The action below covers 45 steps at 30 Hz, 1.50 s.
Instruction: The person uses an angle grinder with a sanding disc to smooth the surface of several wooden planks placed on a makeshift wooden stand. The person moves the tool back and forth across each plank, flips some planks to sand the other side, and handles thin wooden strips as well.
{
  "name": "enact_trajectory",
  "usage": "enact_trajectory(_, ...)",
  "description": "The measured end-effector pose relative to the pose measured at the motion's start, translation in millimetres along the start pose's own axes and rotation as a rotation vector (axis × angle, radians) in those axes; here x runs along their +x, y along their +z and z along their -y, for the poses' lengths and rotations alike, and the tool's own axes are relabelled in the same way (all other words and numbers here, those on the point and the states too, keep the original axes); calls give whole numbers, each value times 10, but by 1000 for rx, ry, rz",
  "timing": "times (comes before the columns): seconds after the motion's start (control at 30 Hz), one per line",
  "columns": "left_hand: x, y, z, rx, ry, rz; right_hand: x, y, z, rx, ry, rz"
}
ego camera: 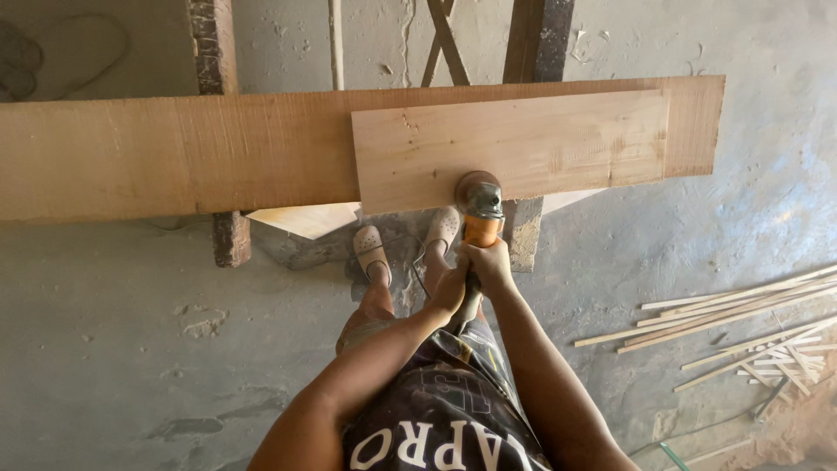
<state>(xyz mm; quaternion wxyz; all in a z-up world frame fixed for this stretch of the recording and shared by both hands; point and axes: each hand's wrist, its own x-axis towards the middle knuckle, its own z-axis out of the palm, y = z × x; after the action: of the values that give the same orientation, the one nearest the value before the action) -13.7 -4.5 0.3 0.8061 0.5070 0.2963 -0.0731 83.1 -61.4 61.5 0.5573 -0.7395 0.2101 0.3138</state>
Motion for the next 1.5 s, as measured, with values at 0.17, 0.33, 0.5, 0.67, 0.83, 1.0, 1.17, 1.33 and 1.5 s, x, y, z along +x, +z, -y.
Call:
enact_trajectory(0.17,-135,-276,76,-291,-368,155,-109,359,77,-348,85,24)
enact_trajectory(0.33,-392,-641,121,-266,-385,-212,-410,953,397,-695,3,206)
enact_trajectory(0.5,-368,-508,219,-209,-385,-289,-380,945,542,-776,-38,333)
enact_trajectory(0.67,-97,225,345,-142,-429,6,-77,41,395,-557,120,145)
enact_trajectory(0.83,232,621,181,-189,-392,140,230,-492,371,-285,-8,37)
enact_trajectory(1.0,168,311,-74,-75,-282,-223,267,-60,332,-385,-73,76)
enact_trajectory(1.17,-22,-206,-205,-286,-423,-69,72,475,287,-485,-63,75)
enact_trajectory(1.33,-43,-475,-249,-330,-401,-95,13,777,328,-549,-41,66)
enact_trajectory(1.5,-96,-605,-242,-354,-379,-138,-64,974,381,-548,-74,126)
